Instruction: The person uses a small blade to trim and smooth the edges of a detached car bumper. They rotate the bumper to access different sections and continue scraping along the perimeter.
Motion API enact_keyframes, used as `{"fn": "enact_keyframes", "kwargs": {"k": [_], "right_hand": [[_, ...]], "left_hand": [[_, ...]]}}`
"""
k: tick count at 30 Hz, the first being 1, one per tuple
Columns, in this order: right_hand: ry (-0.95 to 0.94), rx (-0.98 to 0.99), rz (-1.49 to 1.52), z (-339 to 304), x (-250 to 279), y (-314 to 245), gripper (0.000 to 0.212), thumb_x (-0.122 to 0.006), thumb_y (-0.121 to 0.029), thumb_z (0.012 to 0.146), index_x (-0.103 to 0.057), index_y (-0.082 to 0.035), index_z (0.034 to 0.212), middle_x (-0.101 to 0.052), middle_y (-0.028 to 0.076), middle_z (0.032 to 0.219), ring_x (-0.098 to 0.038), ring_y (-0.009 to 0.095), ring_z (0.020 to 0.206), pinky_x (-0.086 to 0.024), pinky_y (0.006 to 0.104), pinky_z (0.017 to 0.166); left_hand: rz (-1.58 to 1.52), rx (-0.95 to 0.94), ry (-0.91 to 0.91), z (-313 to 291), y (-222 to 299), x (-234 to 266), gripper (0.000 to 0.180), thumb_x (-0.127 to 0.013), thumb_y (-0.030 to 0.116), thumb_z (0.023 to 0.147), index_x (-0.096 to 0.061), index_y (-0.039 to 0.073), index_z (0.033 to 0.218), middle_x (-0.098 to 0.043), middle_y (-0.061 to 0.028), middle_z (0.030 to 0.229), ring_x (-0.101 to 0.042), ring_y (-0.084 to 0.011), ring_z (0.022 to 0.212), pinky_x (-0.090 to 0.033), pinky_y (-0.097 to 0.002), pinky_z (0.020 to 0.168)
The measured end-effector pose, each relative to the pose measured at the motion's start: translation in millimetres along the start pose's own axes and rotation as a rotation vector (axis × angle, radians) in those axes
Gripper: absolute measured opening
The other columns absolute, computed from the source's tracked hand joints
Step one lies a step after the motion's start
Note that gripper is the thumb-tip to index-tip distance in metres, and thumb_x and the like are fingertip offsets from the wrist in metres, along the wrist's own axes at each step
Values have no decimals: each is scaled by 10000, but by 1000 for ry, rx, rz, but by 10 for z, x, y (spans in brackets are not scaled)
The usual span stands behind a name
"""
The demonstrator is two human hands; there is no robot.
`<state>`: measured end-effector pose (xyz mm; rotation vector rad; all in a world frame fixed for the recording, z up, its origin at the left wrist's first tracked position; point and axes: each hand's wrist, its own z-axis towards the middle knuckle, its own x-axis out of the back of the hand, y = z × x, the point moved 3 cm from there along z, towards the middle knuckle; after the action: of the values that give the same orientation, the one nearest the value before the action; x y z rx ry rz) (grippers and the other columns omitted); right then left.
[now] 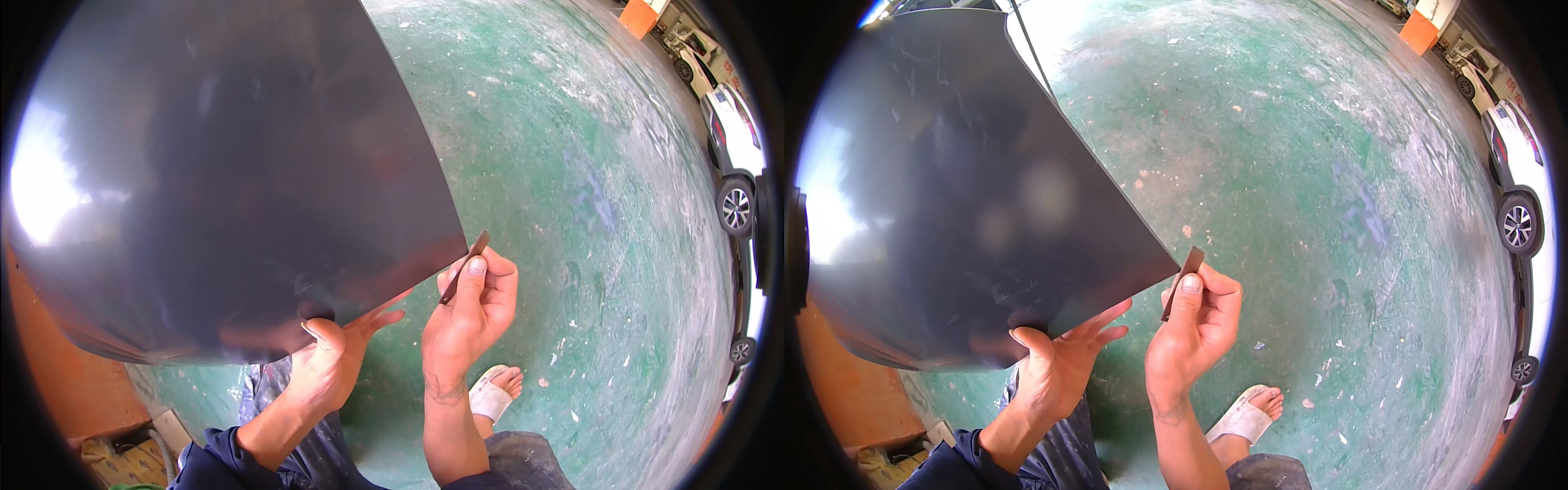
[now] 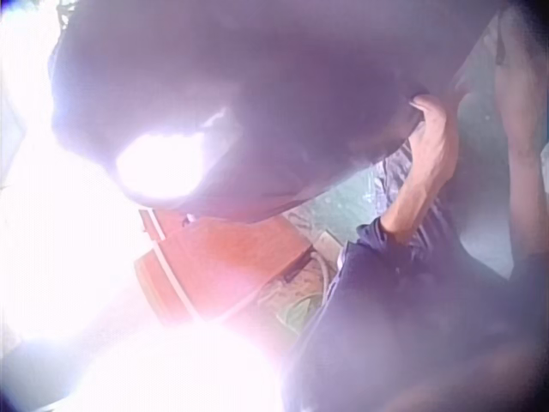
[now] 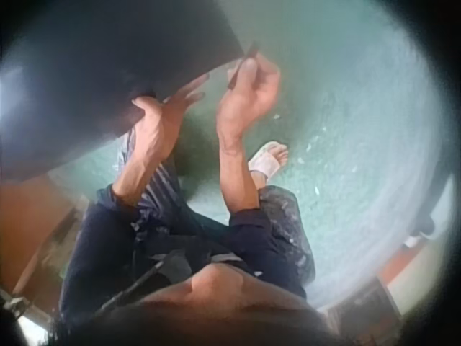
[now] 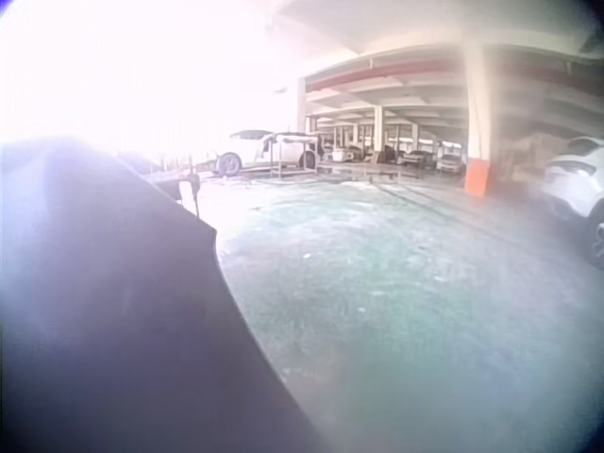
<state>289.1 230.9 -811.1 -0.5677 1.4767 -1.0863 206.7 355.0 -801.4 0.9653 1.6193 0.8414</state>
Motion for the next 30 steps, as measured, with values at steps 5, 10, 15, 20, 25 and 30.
{"fn": "enact_keyframes", "kwargs": {"k": [5,10,15,20,25,30], "right_hand": [[-14,16,-58,-21,-18,-2,103,-567,-79,1076,-581,-9,1151,-614,51,870,-507,99,725,-423,267,647],[12,63,-77,-65,-72,20,85,-561,-50,1072,-577,-12,1146,-616,49,876,-509,93,726,-420,261,645],[-10,71,-63,-49,-43,29,75,-564,-35,1069,-571,-20,1141,-617,52,892,-509,92,737,-423,261,651],[-21,87,-86,-76,-61,49,79,-564,-36,1069,-563,-25,1147,-617,54,905,-510,92,748,-424,263,655],[-38,106,-121,-114,-39,99,89,-562,-38,1068,-557,-17,1155,-621,60,912,-516,93,754,-430,264,664],[-21,96,-98,-174,-62,107,115,-572,-35,1062,-542,-6,1169,-617,68,963,-525,84,770,-440,250,680]], "left_hand": [[-20,-41,-4,2,-22,14,1111,-270,903,856,-442,82,1585,-468,-164,1611,-397,-314,1511,-343,-489,1183],[-32,-57,-2,4,-10,7,1100,-279,897,861,-435,88,1589,-469,-158,1611,-400,-321,1510,-350,-491,1177],[-31,-54,-1,-1,-10,23,1093,-299,895,861,-428,93,1593,-473,-158,1609,-408,-326,1506,-356,-494,1172],[-56,-66,31,-12,-34,30,1093,-308,895,858,-424,97,1594,-485,-159,1600,-414,-327,1502,-361,-493,1169],[-28,-53,13,-15,-13,42,1092,-304,895,858,-425,97,1594,-492,-160,1594,-419,-325,1498,-361,-493,1170],[-37,-54,20,-31,-27,40,1090,-296,894,860,-424,98,1594,-489,-162,1595,-417,-325,1498,-357,-493,1173]]}}
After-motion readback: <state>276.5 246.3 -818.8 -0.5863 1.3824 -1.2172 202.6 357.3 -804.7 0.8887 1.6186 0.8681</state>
